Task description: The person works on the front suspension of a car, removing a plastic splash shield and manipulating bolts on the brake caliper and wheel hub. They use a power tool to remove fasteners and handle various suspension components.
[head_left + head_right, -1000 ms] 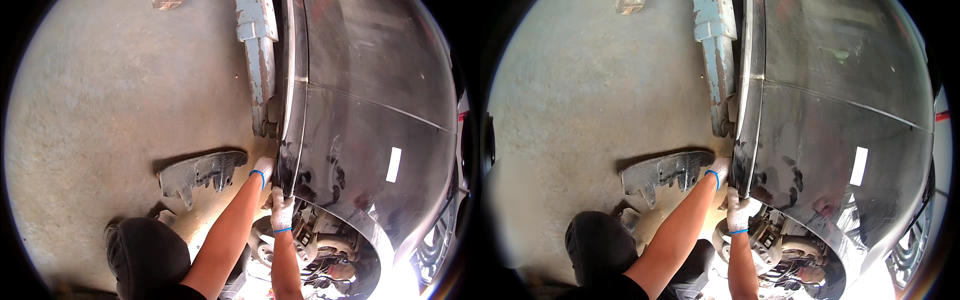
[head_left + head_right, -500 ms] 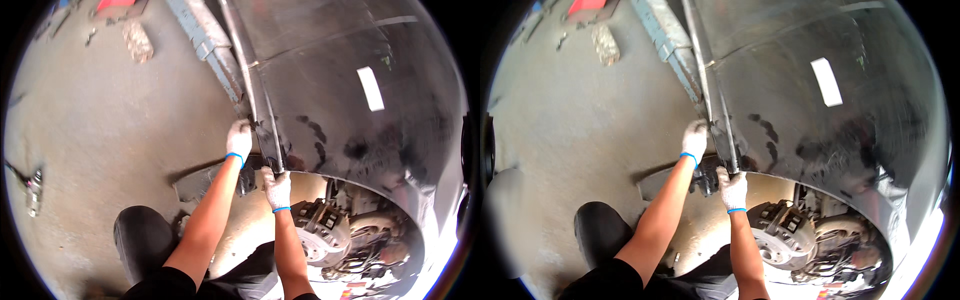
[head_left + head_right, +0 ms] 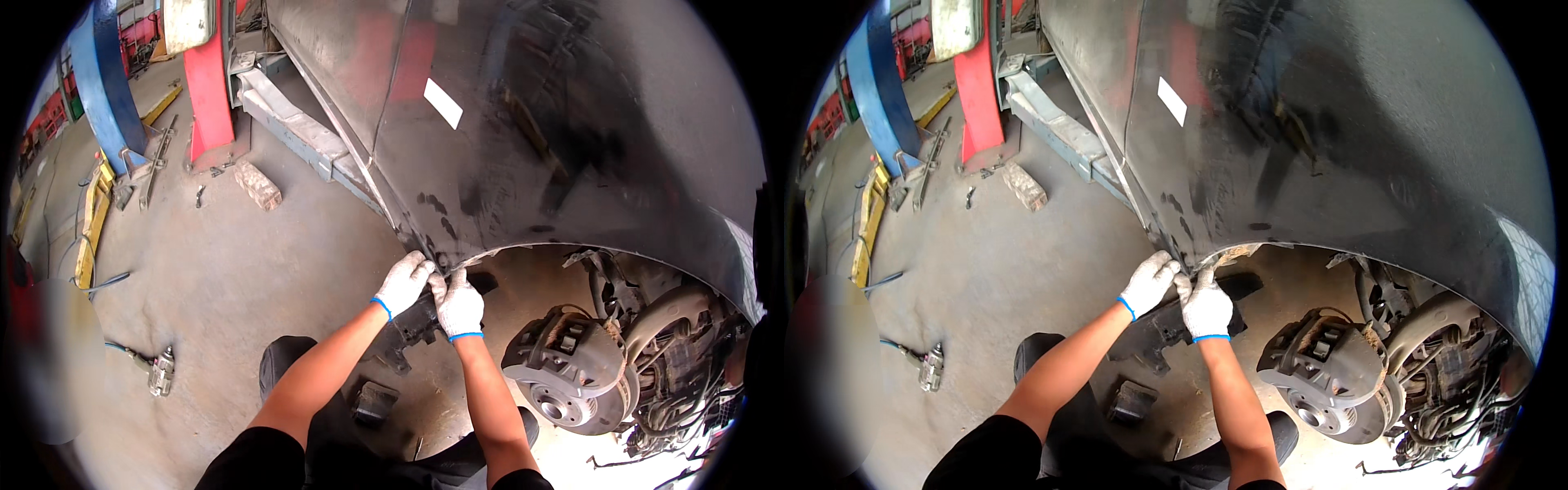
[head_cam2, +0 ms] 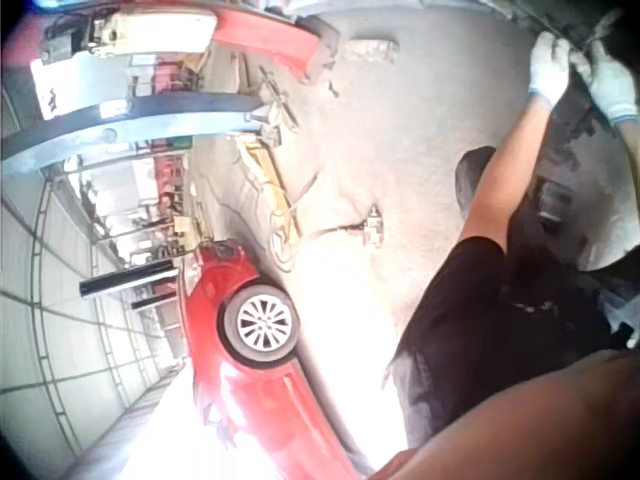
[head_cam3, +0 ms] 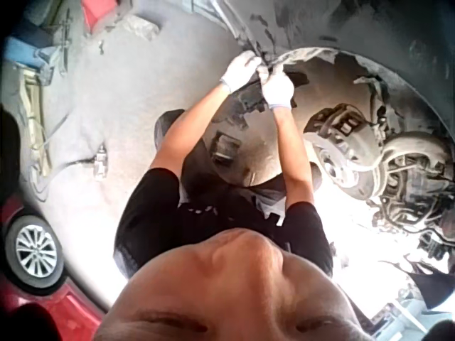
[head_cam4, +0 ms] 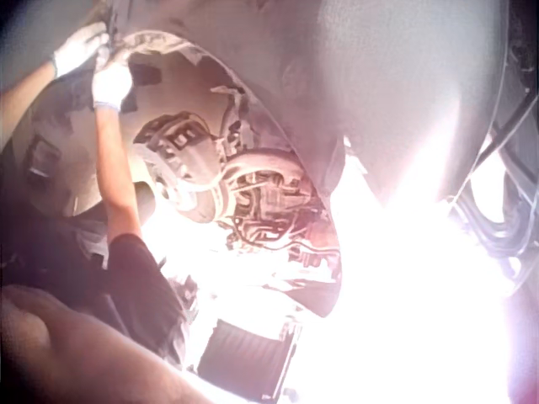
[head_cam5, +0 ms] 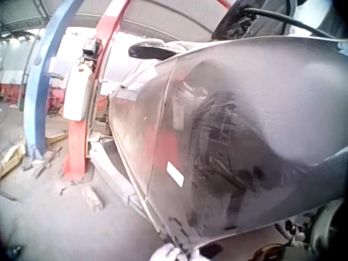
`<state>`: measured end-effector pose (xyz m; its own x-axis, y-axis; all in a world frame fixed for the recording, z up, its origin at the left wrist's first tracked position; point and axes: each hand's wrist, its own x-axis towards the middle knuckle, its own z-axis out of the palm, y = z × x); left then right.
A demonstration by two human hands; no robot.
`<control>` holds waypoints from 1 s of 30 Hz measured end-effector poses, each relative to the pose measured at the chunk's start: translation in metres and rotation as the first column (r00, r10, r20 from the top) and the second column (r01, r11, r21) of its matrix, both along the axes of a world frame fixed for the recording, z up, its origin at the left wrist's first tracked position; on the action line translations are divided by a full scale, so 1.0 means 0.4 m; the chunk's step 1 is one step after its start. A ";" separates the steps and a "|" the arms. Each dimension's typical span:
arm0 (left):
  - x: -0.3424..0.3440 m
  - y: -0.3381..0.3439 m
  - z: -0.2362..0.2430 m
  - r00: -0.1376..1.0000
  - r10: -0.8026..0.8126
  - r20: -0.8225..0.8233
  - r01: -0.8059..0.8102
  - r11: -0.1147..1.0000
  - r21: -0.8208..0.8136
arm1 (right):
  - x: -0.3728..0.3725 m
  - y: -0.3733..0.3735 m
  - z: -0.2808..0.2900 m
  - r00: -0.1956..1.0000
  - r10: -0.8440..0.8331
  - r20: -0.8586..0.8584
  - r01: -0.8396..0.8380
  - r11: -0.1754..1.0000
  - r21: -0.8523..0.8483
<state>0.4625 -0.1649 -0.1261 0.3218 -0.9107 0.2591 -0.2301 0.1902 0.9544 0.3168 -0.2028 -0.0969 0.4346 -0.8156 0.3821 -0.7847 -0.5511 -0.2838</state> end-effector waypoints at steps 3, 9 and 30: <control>0.011 -0.018 -0.009 0.998 -0.061 0.027 0.059 0.997 0.055 | -0.026 -0.009 0.015 0.997 0.074 0.019 -0.076 0.992 0.104; 0.038 -0.018 -0.009 0.994 -0.104 0.013 0.103 0.992 0.078 | -0.129 0.085 0.015 0.952 0.258 0.163 -0.296 0.913 0.281; -0.350 0.420 0.310 0.589 -0.024 -0.808 0.420 0.863 0.280 | -0.522 0.662 0.025 0.957 0.242 0.162 -0.276 0.569 0.775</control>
